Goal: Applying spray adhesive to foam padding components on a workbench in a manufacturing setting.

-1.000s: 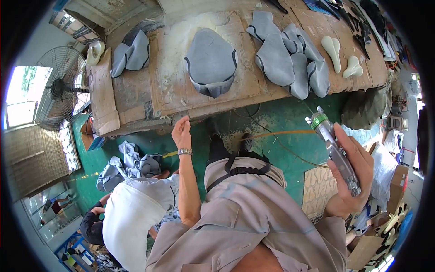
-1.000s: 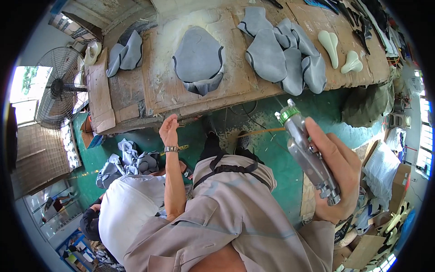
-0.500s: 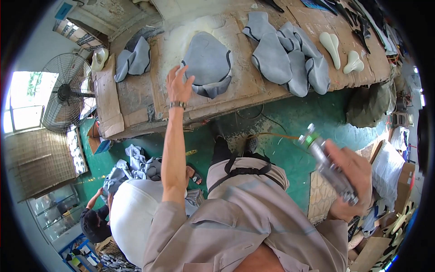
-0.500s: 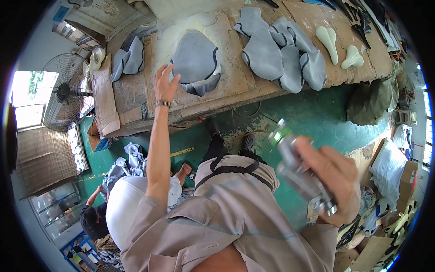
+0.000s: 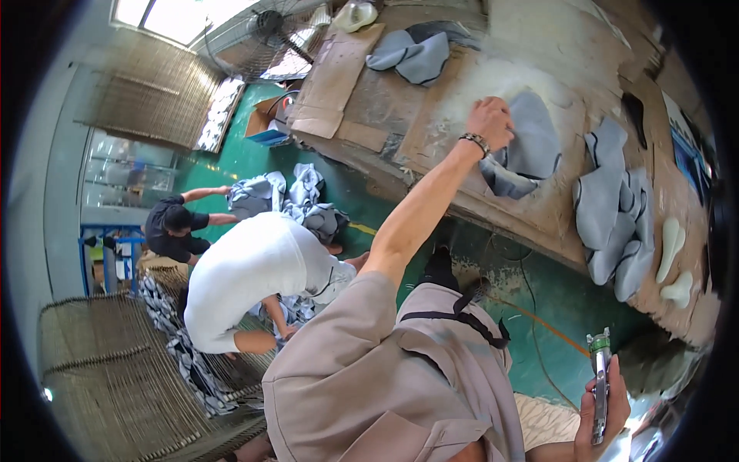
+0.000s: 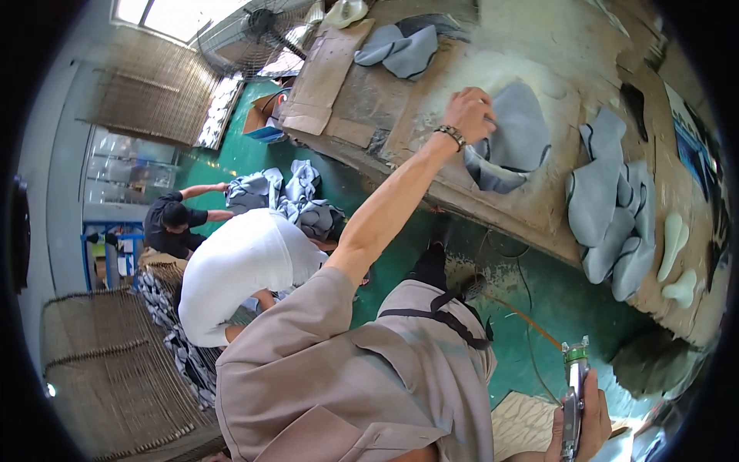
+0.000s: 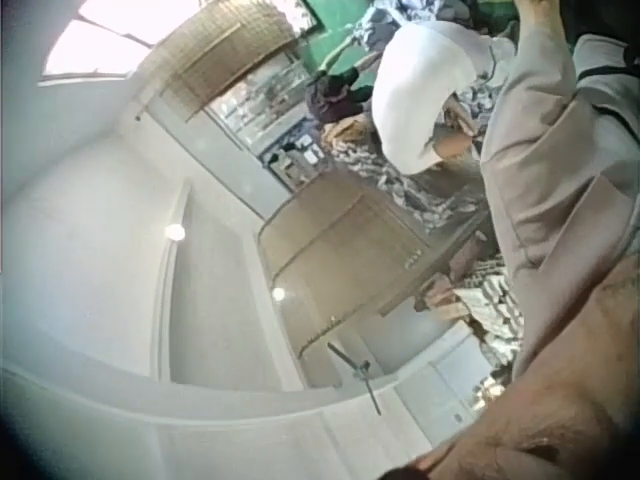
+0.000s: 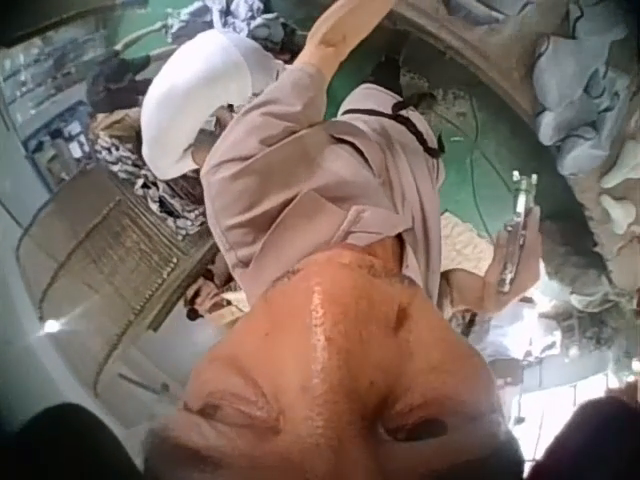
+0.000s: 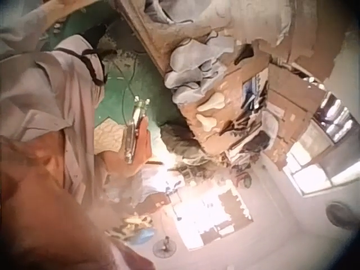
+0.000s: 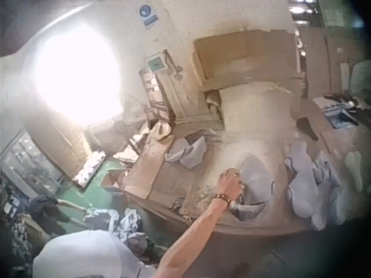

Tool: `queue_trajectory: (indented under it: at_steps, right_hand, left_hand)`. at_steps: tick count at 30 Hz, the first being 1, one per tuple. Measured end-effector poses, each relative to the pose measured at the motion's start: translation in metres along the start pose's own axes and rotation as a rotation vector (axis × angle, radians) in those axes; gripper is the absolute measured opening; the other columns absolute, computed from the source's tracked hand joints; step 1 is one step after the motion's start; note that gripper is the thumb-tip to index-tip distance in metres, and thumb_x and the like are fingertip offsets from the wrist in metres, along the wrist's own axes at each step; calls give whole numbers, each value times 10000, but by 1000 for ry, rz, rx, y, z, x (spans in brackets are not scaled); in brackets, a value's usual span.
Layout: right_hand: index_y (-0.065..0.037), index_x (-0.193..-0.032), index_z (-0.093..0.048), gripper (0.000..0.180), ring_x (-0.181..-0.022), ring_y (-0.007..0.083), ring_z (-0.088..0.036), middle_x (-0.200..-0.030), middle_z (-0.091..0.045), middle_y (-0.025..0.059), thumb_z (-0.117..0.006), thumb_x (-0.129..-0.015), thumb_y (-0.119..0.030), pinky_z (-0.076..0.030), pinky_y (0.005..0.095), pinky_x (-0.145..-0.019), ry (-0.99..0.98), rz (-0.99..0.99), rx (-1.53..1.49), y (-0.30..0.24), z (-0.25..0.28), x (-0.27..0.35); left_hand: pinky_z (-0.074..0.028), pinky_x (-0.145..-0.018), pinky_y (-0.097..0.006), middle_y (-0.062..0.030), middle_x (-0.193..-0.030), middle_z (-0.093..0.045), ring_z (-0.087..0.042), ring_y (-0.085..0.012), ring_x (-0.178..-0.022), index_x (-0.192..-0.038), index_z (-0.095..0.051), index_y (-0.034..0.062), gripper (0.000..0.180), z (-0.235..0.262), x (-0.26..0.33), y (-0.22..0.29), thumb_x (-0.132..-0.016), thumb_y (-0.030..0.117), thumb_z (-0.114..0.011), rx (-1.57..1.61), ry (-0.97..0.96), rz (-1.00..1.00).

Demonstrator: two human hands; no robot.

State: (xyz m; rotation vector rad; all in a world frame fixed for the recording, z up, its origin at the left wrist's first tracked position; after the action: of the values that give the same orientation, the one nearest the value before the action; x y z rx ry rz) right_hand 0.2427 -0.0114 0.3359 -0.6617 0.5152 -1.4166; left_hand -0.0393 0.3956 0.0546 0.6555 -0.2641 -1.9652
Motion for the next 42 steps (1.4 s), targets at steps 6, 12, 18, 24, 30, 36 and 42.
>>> queue_trajectory:
  at_steps: [6, 12, 18, 24, 30, 36, 42]
  right_hand:
    - [76, -1387, -593, 496, -975, 290, -671, -1115, -700, 201, -653, -931, -107, -520, 362, -873, -63, -44, -57, -9, -11, -23]
    - [82, -1436, -550, 619, -790, 228, -630, -921, -668, 154, -680, -851, -74, -491, 332, -740, -9, -64, -31, -24, -21, -52]
    - [69, -1438, -559, 605, -777, 222, -631, -901, -668, 150, -692, -873, -103, -487, 327, -715, 4, -114, -33, -46, -46, -81]
    - [70, -1427, -571, 586, -758, 199, -623, -876, -672, 132, -701, -898, -145, -493, 312, -702, 3, -158, -58, -66, -75, -123]
    - [71, -1408, -591, 565, -767, 182, -626, -884, -685, 125, -703, -898, -147, -495, 306, -709, 14, -192, -76, -88, -106, -174]
    - [67, -1397, -601, 562, -769, 186, -640, -875, -693, 116, -697, -879, -129, -498, 297, -724, 13, -308, -100, -100, -128, -214]
    - [29, -1392, -618, 595, -797, 266, -647, -961, -690, 170, -718, -806, 12, -505, 315, -762, 37, -347, -92, -114, -135, -232]
  left_hand:
    - [-488, -967, -424, 1, -1065, -718, -626, -235, -1141, -776, -818, 186, 122, 1, -2, -8, -662, 217, -848, -71, -17, -33]
    - [-533, -914, -420, -14, -1037, -727, -659, -253, -1063, -784, -816, 185, 54, 42, -37, 6, -750, 212, -785, 83, 74, -212]
    - [-521, -974, -410, -38, -1154, -722, -657, -284, -1111, -892, -819, 155, 143, 157, -89, -40, -778, 236, -786, 9, 92, -244]
    - [-528, -957, -412, -81, -1100, -718, -665, -303, -1109, -954, -826, 168, 202, 243, -122, -161, -792, 284, -801, -118, 26, -38]
    - [-535, -877, -404, -60, -1043, -707, -678, -261, -1021, -1027, -820, 224, 209, 305, -167, -328, -847, 329, -794, -437, 239, 114]
    - [-516, -923, -440, -67, -1073, -707, -662, -299, -1067, -1155, -773, 270, 285, 296, -125, -439, -871, 248, -762, -711, 490, 191]
    - [-464, -1071, -519, -146, -1391, -627, -589, -370, -1284, -1523, -482, 208, 659, 166, -33, -584, -893, 186, -672, -572, 192, 721]
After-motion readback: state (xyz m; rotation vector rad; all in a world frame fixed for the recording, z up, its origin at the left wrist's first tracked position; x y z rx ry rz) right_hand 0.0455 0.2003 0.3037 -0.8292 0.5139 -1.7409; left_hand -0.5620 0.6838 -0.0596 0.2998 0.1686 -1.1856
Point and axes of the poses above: each hand's wrist, its own x-axis away from the middle knuckle, its own z-axis out of the back of the hand, y = z × x, the point moved 5 cm from there along -x, towards the middle knuckle
